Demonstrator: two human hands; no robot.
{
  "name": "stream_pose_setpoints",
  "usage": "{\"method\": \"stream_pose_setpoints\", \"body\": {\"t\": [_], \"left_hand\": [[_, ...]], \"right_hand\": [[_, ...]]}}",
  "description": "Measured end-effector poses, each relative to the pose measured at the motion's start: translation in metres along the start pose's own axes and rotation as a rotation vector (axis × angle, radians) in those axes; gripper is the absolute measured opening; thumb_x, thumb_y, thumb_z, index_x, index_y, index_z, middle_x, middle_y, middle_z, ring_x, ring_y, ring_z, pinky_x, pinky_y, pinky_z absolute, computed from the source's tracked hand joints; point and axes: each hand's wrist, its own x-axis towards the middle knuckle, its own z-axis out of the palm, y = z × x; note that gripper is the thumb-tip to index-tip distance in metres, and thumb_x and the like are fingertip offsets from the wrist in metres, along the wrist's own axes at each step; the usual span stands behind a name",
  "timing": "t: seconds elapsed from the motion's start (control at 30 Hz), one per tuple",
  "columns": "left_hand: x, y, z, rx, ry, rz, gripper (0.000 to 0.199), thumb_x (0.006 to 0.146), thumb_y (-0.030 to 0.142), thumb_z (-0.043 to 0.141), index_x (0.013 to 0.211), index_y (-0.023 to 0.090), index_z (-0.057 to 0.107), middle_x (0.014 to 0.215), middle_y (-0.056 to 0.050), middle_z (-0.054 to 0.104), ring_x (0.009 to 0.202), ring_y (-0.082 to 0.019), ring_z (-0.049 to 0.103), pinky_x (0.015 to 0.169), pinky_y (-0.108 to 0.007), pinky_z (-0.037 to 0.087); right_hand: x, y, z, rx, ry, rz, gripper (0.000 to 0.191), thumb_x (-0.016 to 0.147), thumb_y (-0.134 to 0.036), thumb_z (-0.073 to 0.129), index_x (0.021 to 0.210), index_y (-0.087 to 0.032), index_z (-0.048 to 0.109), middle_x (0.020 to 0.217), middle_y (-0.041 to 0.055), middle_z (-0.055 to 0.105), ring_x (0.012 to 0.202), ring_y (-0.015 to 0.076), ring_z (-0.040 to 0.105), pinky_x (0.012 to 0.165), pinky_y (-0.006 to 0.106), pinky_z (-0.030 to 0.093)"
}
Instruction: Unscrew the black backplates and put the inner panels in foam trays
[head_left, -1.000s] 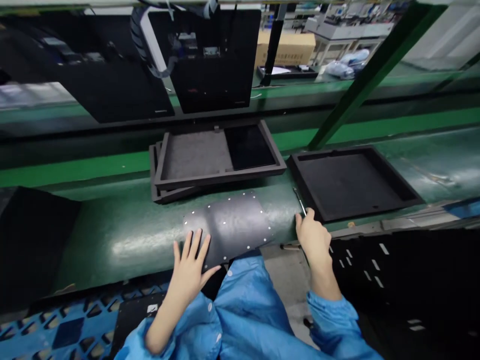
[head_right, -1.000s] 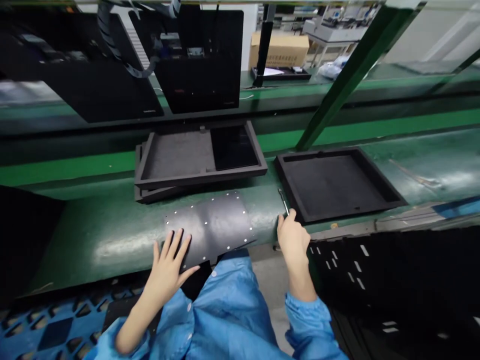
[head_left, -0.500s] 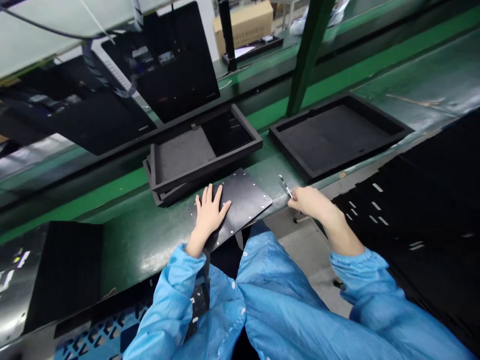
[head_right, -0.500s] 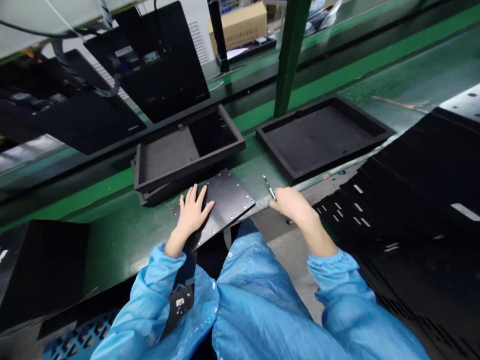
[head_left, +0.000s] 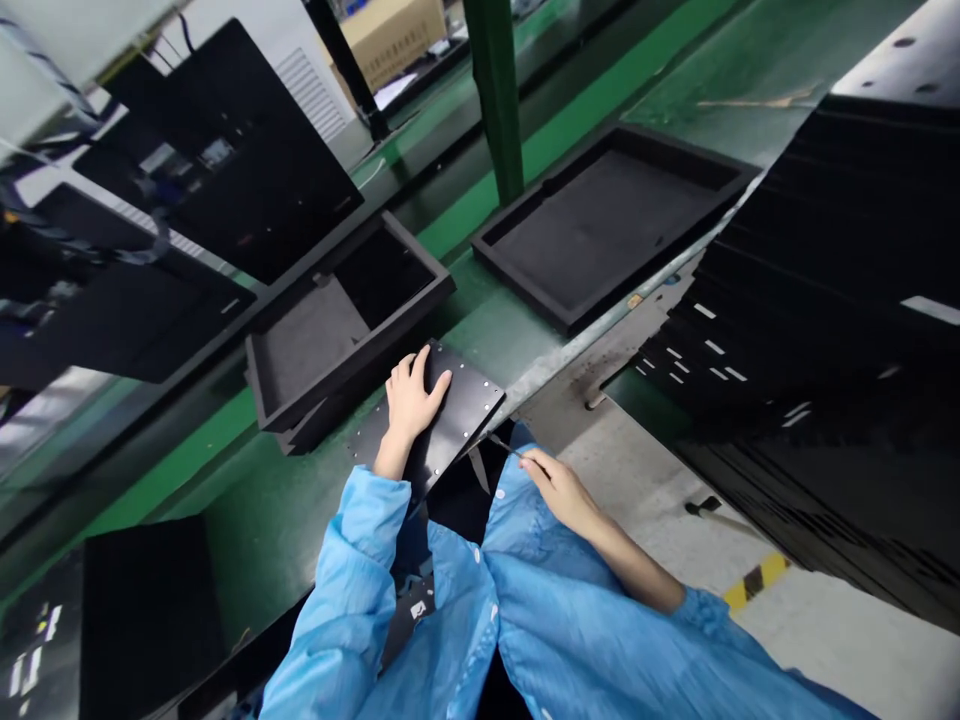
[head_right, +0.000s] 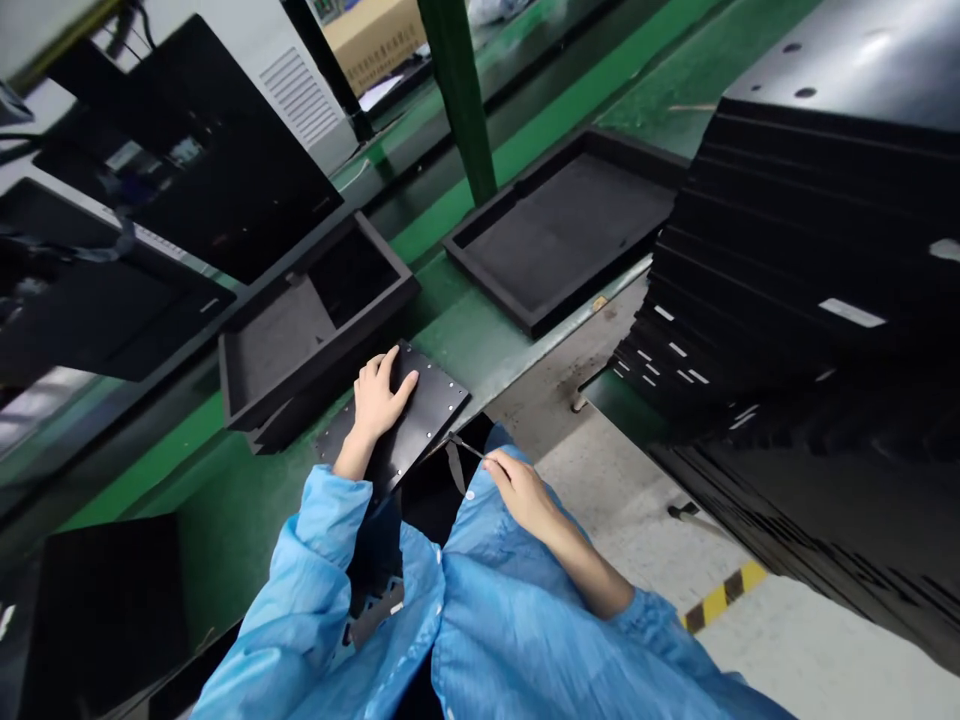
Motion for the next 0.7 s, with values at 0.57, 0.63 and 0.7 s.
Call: {"method": "stream_pose_setpoints", "body": {"t": [0.57,0.63,0.7], "left_hand": [[0.000,-0.002,-0.002,-0.007,0.015,0.020,0.067,0.107,0.064,0.054,0.165,0.029,0.053,0.157,-0.015,0.056,0.142,-0.035,0.055,0.119,-0.052,0.046],[0.001,-0.002,-0.002,-0.008,0.020,0.021,0.067,0.107,0.064,0.055,0.165,0.029,0.053,0.157,-0.015,0.056,0.141,-0.035,0.055,0.119,-0.052,0.046],[0.001,-0.002,-0.001,-0.008,0.023,0.022,0.067,0.107,0.064,0.055,0.165,0.029,0.053,0.157,-0.015,0.056,0.141,-0.035,0.055,0.119,-0.052,0.045]], "right_hand": [[0.023,0.022,0.004,0.104,0.030,0.053,0.042,0.111,-0.055,0.052,0.121,-0.023,0.077,0.092,0.0037,0.079,0.070,0.0196,0.070,0.070,0.031,0.056],[0.024,0.023,0.005,0.101,0.023,0.068,0.044,0.111,-0.057,0.051,0.122,-0.023,0.078,0.083,0.0016,0.076,0.065,0.0188,0.068,0.066,0.030,0.055],[0.026,0.025,0.007,0.085,0.051,0.042,0.044,0.110,-0.056,0.053,0.122,-0.022,0.079,0.093,0.0045,0.081,0.077,0.0212,0.075,0.076,0.032,0.059]]}}
